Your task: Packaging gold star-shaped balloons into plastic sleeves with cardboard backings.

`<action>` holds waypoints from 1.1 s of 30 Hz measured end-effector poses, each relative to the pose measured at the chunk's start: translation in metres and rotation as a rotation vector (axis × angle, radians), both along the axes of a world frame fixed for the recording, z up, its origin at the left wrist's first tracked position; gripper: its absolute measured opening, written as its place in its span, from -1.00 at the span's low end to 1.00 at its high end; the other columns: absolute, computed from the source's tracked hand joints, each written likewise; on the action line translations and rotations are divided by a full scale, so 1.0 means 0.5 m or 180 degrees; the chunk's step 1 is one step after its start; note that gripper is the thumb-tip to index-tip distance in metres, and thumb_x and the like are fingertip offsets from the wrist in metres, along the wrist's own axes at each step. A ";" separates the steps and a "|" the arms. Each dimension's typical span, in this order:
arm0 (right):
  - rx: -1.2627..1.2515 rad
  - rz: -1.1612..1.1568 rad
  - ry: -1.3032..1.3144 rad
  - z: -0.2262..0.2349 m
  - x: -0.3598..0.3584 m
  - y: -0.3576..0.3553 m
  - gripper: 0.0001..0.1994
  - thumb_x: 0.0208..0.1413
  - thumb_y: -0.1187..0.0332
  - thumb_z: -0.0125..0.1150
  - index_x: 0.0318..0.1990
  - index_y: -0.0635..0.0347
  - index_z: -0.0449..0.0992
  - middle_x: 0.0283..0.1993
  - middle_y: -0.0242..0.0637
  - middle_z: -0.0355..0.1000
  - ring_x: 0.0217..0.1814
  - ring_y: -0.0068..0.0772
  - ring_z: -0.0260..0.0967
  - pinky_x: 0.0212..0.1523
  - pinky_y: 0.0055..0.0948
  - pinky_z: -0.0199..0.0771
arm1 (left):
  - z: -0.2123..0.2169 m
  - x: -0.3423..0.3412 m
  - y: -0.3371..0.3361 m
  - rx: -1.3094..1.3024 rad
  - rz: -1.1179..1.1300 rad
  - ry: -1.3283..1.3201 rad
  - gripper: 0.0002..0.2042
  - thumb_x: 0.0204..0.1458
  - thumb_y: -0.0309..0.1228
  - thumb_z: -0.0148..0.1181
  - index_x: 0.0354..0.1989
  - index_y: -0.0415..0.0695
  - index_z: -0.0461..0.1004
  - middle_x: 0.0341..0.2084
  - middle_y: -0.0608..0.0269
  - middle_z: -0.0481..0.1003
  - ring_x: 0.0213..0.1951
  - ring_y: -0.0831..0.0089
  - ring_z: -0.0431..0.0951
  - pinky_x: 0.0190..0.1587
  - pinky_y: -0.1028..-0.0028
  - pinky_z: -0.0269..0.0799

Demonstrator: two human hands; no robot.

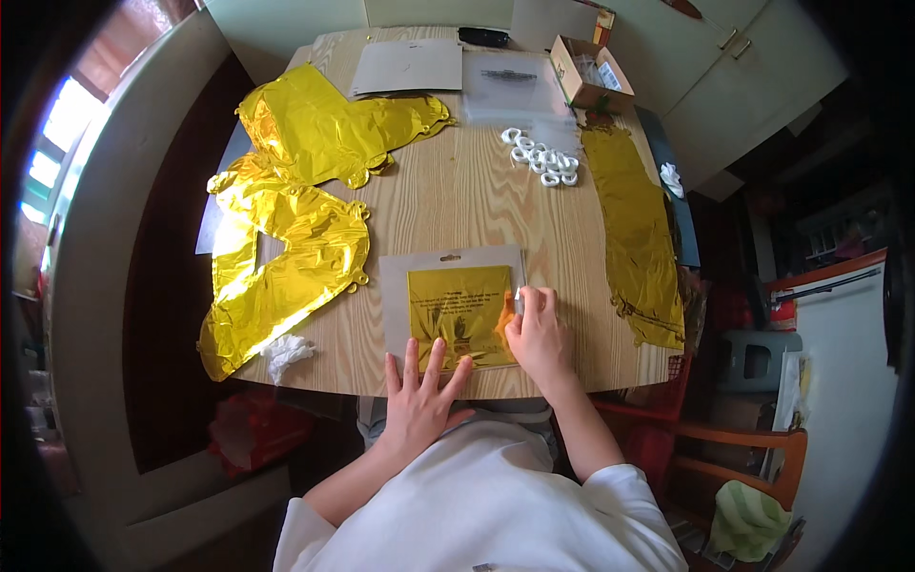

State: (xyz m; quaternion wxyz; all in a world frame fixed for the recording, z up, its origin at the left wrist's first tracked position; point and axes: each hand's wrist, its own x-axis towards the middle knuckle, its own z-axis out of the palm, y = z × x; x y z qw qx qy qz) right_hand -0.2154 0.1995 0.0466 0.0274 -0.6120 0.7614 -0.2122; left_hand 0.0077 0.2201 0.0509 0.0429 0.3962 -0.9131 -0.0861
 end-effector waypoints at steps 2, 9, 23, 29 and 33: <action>-0.0053 -0.0039 -0.0020 -0.001 -0.004 0.000 -0.68 0.05 0.38 0.20 -0.04 0.11 0.33 -0.07 -0.19 0.30 -0.39 -0.08 0.50 -0.46 -0.16 0.56 | -0.005 0.001 0.001 0.0026 -0.0006 0.0038 -0.19 -0.14 0.22 0.26 0.34 0.28 0.22 0.36 -0.04 0.05 0.37 -0.32 -0.08 0.25 -0.40 -0.17; -0.0514 0.0980 0.0566 0.036 0.031 0.024 -0.74 0.03 0.25 0.30 -0.10 0.01 0.54 -0.13 -0.41 0.38 -0.29 -0.34 0.44 -0.37 -0.34 0.56 | 0.020 -0.016 -0.020 0.0237 0.0091 0.0461 -0.30 0.04 0.04 0.18 0.30 -0.08 0.24 0.31 0.00 0.18 0.39 -0.03 0.04 0.32 -0.27 -0.15; 0.0620 0.1597 0.0979 0.035 -0.010 -0.062 -0.29 -0.06 -0.14 0.29 0.30 -0.21 0.32 0.41 -0.39 0.19 -0.53 -0.31 0.53 -0.51 -0.38 0.57 | -0.007 -0.079 -0.155 -0.0267 0.0227 0.0292 -0.28 0.03 0.00 0.03 0.33 -0.18 0.21 0.35 0.07 0.17 0.39 0.20 0.10 0.38 0.08 -0.07; 0.0887 0.1655 0.1017 0.043 -0.034 -0.088 -0.03 -0.30 -0.35 0.26 0.38 -0.30 0.18 0.44 -0.45 0.14 -0.56 -0.30 0.53 -0.54 -0.40 0.55 | 0.014 -0.092 -0.179 0.0111 0.0322 0.0257 -0.07 -0.08 0.31 0.03 0.35 -0.17 0.18 0.37 0.07 0.12 0.40 0.24 0.06 0.34 0.12 -0.06; 0.1054 0.1582 0.0940 0.049 -0.037 -0.095 0.04 -0.35 -0.36 0.29 0.39 -0.20 0.16 0.45 -0.46 0.12 -0.55 -0.28 0.54 -0.54 -0.39 0.55 | 0.001 -0.090 -0.182 -0.0002 0.0372 0.0282 -0.04 -0.08 0.38 -0.02 0.33 -0.19 0.19 0.37 0.00 0.09 0.42 0.20 0.02 0.33 0.12 -0.09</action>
